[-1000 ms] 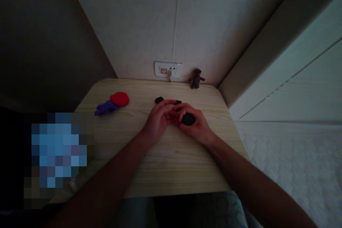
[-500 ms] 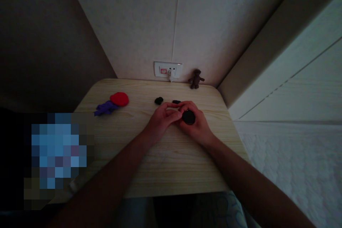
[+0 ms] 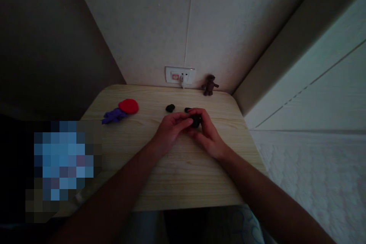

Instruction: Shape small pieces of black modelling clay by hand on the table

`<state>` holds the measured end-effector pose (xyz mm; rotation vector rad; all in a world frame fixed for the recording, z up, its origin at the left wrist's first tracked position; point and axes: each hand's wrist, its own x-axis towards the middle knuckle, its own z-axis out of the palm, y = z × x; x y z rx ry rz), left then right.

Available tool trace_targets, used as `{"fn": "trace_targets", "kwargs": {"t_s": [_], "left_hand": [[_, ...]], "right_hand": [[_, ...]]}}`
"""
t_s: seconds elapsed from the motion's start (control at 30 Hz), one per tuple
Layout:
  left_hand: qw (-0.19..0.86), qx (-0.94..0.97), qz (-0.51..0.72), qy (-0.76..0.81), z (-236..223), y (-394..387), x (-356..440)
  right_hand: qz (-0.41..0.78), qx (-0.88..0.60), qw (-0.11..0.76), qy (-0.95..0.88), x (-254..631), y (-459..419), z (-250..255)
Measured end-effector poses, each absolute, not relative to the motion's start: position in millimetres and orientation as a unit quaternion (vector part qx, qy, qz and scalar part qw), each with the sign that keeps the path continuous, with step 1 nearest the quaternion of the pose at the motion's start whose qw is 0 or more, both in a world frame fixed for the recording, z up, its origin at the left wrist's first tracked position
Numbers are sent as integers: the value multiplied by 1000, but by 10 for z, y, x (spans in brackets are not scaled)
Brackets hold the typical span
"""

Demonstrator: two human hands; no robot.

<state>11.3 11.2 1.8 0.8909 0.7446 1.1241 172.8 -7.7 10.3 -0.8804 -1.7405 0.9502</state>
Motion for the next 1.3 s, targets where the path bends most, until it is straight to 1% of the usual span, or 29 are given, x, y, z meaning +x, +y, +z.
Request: {"fn": "trace_targets", "kwargs": {"t_s": [0.17,0.3,0.47,0.7,0.9,1.03,1.13,1.23,1.3], "left_hand": [[643,434,529,344,29,107,114],[605,467,538,356,62,94,98],[589,492,525,368,86,78,87],[562,515,533,367,81,71,105],[570,499,531,380,45,104,113],[564,502,525,393,39,126,91],[561,520,517,385,63,120,74],[575,566,461,370,85,103,74],[594,580,419,367,85,93,79]], "right_hand": [[345,-381,519,-683,1795,17,93],[327,-388,525,-684,1811,45,87],[326,-387,531,-679,1807,38,97],[356,-397,542,-649,1812,63,48],[448,-412,564,-557,1772,52,63],[471,-390,541,-578,1786,58,59],[418,-376,493,-664,1814,64,51],[324,-367,467,-736,1828,66,42],[302,-344,462,-760,1826,66,38]]}}
